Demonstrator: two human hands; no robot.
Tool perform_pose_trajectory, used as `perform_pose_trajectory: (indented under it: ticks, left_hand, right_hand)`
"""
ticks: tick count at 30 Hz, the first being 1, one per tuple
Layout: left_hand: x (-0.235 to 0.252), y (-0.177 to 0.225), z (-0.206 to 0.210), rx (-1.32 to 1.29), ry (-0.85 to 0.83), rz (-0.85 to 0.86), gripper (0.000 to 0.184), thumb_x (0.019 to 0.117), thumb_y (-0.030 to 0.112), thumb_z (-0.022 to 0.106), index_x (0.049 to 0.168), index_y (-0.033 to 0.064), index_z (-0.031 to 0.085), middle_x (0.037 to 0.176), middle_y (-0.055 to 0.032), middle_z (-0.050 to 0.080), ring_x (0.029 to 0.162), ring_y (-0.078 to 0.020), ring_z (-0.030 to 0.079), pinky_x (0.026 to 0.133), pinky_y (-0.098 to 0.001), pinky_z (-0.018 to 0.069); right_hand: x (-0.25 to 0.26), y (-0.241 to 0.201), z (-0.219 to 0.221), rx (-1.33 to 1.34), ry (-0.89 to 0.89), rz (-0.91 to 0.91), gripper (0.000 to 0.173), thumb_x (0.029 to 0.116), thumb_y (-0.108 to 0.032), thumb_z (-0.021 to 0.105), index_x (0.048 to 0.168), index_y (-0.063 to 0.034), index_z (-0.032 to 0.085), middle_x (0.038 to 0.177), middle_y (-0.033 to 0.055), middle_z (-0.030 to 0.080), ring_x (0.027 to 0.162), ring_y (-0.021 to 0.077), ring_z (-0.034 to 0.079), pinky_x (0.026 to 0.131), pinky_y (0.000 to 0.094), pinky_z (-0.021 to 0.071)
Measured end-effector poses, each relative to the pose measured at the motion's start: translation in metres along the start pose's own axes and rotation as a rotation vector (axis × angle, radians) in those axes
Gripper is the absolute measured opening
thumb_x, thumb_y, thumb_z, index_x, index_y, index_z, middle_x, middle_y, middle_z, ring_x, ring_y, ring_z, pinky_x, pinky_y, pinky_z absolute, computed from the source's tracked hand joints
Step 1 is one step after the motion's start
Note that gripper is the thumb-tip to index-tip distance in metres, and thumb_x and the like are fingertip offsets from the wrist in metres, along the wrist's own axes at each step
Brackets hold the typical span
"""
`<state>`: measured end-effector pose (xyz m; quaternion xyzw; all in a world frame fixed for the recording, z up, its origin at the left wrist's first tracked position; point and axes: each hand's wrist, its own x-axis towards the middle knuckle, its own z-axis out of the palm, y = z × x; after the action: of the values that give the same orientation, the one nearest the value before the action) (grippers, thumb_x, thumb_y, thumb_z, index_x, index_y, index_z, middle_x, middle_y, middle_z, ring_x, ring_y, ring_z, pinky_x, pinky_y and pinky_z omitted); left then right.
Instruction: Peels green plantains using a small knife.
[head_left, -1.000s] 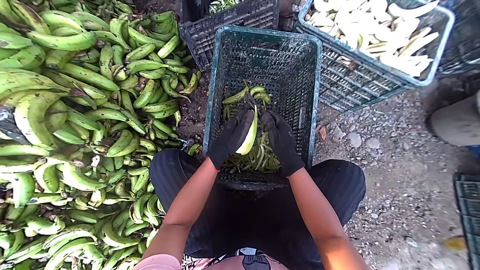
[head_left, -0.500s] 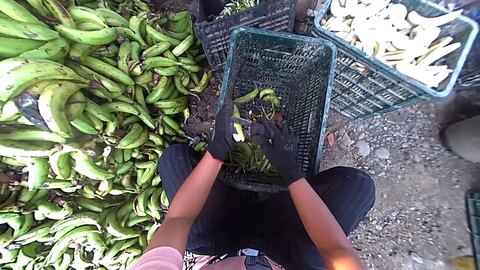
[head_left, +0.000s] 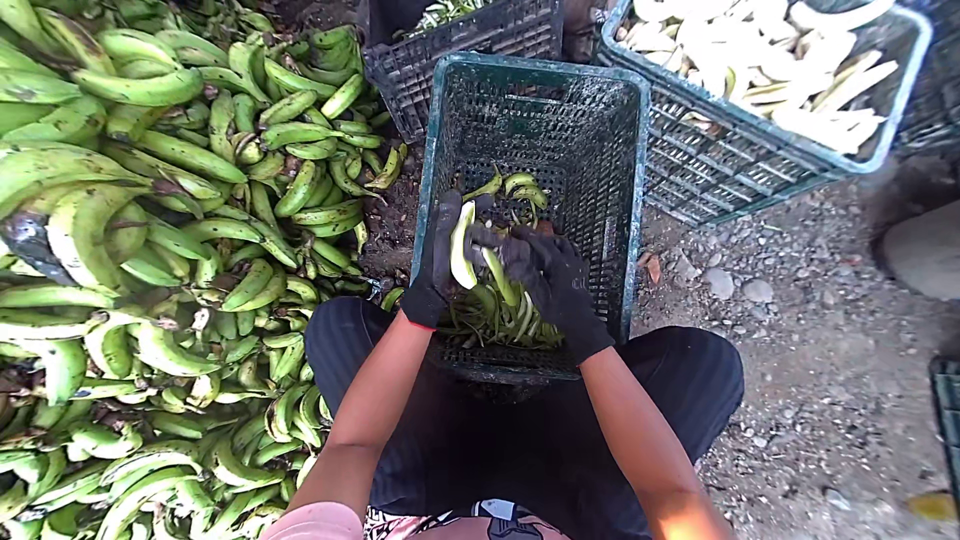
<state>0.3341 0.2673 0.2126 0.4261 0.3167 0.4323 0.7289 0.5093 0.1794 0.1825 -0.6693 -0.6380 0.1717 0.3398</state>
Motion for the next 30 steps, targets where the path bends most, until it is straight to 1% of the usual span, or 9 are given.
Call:
perform_pose_trajectory:
  ticks: [5,8,12,18,21,23,24,27,30]
  left_hand:
    - [-0.003,0.012,-0.005,-0.021,0.169,-0.051,0.056,0.1111,0.042,0.018,0.123,0.0052,0.059,0.067,0.0006,0.06,0.052,-0.0072,0.059,0.05,-0.0221,0.0547]
    - [-0.006,0.008,-0.004,0.266,0.153,0.079,0.055,0.1112,0.036,0.019,0.131,0.0027,0.057,0.093,-0.0029,0.069,0.074,-0.0073,0.066,0.068,-0.0264,0.0596]
    - [-0.001,0.004,-0.005,0.493,0.052,0.18,0.059,0.1104,0.035,0.015,0.137,0.0014,0.055,0.133,-0.0086,0.062,0.111,-0.0083,0.062,0.095,-0.0271,0.0525]
    - [-0.01,0.01,0.006,0.691,-0.059,0.107,0.054,0.1093,0.035,0.02,0.133,0.004,0.057,0.106,-0.007,0.068,0.088,-0.0113,0.066,0.08,-0.0326,0.0567]
    - [-0.013,0.005,0.005,0.756,-0.064,0.083,0.047,0.11,0.033,0.028,0.144,0.0127,0.053,0.105,-0.0031,0.069,0.081,-0.009,0.066,0.073,-0.0291,0.0586]
    - [-0.012,0.012,-0.005,1.072,-0.11,-0.015,0.052,0.1107,0.039,0.032,0.156,0.0146,0.042,0.144,-0.01,0.058,0.122,-0.0191,0.062,0.105,-0.0433,0.0495]
    - [-0.011,0.012,-0.009,1.229,-0.14,-0.1,0.056,0.1102,0.043,0.035,0.157,0.0119,0.04,0.146,-0.0171,0.056,0.128,-0.0292,0.059,0.108,-0.0537,0.0443]
    - [-0.013,-0.004,-0.021,1.627,-0.349,-0.465,0.055,0.1059,0.051,0.044,0.136,0.0074,0.059,0.117,-0.0263,0.066,0.112,-0.0466,0.063,0.093,-0.0719,0.0452]
    - [-0.002,-0.03,-0.008,1.721,-0.737,-0.782,0.053,0.1046,0.052,0.047,0.127,0.0083,0.065,0.119,-0.023,0.067,0.115,-0.0425,0.062,0.095,-0.0692,0.0448]
  right_hand:
    - [-0.002,0.001,0.006,-0.179,0.121,-0.261,0.082,0.091,-0.082,0.031,0.135,-0.0247,0.068,0.114,0.021,0.069,0.104,0.0446,0.064,0.086,0.0649,0.0442]
    - [-0.004,-0.005,0.007,-0.082,-0.018,-0.07,0.079,0.0936,-0.08,0.029,0.142,-0.0263,0.062,0.123,0.0221,0.063,0.111,0.0443,0.059,0.086,0.0666,0.0438]
    - [0.003,-0.007,0.01,0.036,-0.159,0.163,0.075,0.0917,-0.078,0.041,0.144,-0.0274,0.06,0.135,0.0233,0.061,0.122,0.0461,0.057,0.092,0.0708,0.0432]
    - [0.008,0.001,0.009,0.269,-0.099,0.351,0.053,0.1071,-0.048,0.039,0.134,-0.0109,0.064,0.118,0.0165,0.069,0.109,0.0327,0.066,0.091,0.0624,0.0491]
    - [0.012,0.015,-0.003,0.533,0.021,0.431,0.06,0.1064,-0.05,0.031,0.133,-0.0046,0.061,0.118,0.0142,0.069,0.098,0.024,0.069,0.087,0.0508,0.0563]
    - [0.008,0.018,-0.023,0.584,0.103,0.377,0.062,0.1059,-0.053,0.033,0.135,-0.0042,0.06,0.123,0.0122,0.068,0.098,0.0178,0.068,0.086,0.0422,0.0562]
    - [0.006,0.02,-0.036,0.6,0.148,0.326,0.065,0.1051,-0.055,0.034,0.138,-0.0048,0.059,0.128,0.0107,0.068,0.101,0.0142,0.067,0.086,0.0373,0.0566]
    - [-0.006,0.023,-0.076,0.666,0.298,0.281,0.06,0.1049,-0.049,0.037,0.14,-0.0039,0.056,0.131,0.0069,0.066,0.103,0.008,0.067,0.085,0.0307,0.0572]
    - [-0.019,0.031,-0.111,0.673,0.494,0.329,0.048,0.1082,-0.037,0.032,0.133,-0.0037,0.055,0.116,0.0003,0.07,0.077,0.0039,0.065,0.071,0.027,0.0567]
